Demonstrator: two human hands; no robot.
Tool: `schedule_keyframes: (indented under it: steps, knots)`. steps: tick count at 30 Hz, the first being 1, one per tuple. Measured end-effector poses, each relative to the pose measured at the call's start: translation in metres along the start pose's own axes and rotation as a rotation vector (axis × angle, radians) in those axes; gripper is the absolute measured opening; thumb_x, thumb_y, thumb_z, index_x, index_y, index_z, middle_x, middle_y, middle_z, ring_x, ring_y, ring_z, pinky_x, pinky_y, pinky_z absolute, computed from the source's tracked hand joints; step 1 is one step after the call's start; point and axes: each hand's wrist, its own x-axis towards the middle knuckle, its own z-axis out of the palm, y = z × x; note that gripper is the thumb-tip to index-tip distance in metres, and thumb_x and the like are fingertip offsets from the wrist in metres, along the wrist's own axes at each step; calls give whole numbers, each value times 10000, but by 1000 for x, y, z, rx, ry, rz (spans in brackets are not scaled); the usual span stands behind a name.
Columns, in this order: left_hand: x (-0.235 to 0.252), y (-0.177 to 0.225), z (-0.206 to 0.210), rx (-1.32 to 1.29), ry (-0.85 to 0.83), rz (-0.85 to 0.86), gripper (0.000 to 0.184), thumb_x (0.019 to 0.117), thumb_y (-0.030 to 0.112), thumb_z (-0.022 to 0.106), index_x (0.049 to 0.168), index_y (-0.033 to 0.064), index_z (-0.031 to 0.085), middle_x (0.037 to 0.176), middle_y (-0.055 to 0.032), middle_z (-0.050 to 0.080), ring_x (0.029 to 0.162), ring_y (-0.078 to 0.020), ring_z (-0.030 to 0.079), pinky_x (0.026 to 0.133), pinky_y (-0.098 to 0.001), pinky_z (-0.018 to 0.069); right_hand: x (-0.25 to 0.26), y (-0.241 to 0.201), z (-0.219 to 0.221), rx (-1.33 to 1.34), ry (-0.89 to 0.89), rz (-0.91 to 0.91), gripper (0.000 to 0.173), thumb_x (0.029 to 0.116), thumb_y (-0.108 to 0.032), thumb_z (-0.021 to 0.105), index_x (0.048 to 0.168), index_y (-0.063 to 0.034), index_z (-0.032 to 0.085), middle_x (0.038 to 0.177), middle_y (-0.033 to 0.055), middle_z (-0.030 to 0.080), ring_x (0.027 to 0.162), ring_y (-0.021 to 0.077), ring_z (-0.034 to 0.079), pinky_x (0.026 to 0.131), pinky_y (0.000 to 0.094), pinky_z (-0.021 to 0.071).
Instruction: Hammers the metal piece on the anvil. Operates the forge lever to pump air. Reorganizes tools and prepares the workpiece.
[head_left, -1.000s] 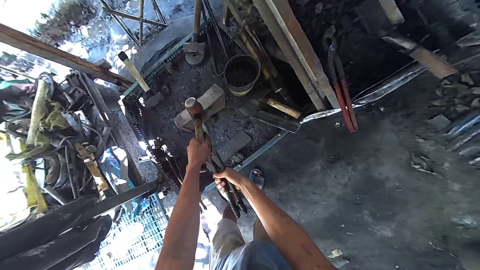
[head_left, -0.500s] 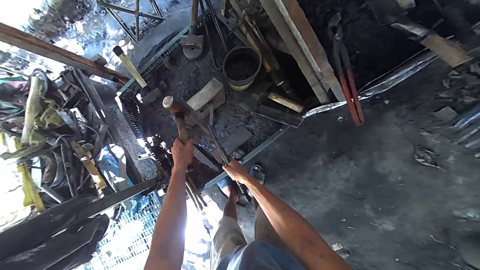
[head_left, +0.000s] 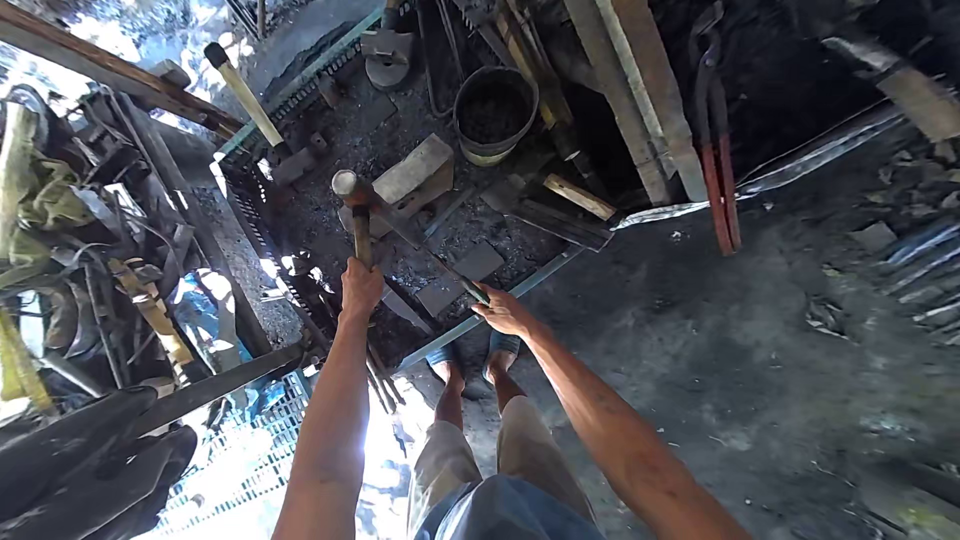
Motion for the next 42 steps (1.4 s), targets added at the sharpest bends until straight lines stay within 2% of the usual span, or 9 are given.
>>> schedule_keyframes:
  steps: [3,8,12,18,30,34,37,39,42]
  knots:
    - [3,-4,3,-27,11,-9,376,997,299,601,1236,13,554,998,-216,677,845,-356,713,734,-567,598,2,-1,-5,-37,9,-12,532,1028,-346,605,1509,-140,507,1201,174,706,1101,323,688,983,561,530]
    - [15,-14,6,-158,-47,-49,355,944,293,654,1151,11,593,848,-171,686,666,-300,705,614,-517,615,0,-27,-22,-171,-40,184,433,1040,-445,542,1104,-29,644,951,192,678,929,354,684,819,569,535]
    - [13,-7,-9,-597,-148,-156,320,913,235,731,1105,18,594,711,-100,632,505,-212,617,480,-407,580,-8,-47,-23,-201,-106,249,356,1043,-348,522,1119,-13,610,987,201,673,954,360,687,822,563,546]
    - [-62,-13,-41,-739,-64,-37,248,940,208,676,1067,12,591,656,-111,612,468,-222,606,448,-397,574,-43,-39,14,-135,-97,278,339,1010,-300,529,1164,-8,611,1048,200,674,998,352,680,859,559,539]
    - [-122,105,-217,-837,479,1080,226,995,195,641,1096,57,492,641,-7,599,482,-223,611,436,-434,584,-75,-20,61,-91,-66,364,359,1023,-333,530,1194,-31,623,1085,187,687,1026,339,685,887,552,548]
    - [-75,77,-139,-601,766,843,348,996,251,660,1147,-38,536,734,-95,628,575,-226,639,526,-445,592,-71,-14,65,-92,-77,380,368,1030,-353,510,1216,-49,601,1069,178,688,1018,344,689,869,567,550]
    - [-28,-7,-36,-60,398,299,440,981,345,632,1241,-8,593,927,-200,702,797,-346,709,722,-585,587,-74,-19,57,-89,-103,368,382,1028,-338,518,1240,-29,594,1104,202,684,1054,365,682,894,576,542]
    - [-18,-19,-37,30,141,139,395,934,283,688,1231,31,622,986,-244,700,871,-432,699,750,-679,553,-81,-23,54,-96,-92,367,375,1000,-325,548,1215,-24,611,1103,203,684,1044,365,684,881,579,546]
    - [-53,20,-114,-112,253,211,405,923,297,729,1221,38,638,903,-185,713,745,-341,714,691,-599,598,-73,-40,49,-94,-83,352,387,990,-291,571,1245,-1,603,1148,220,675,1086,378,670,912,589,532]
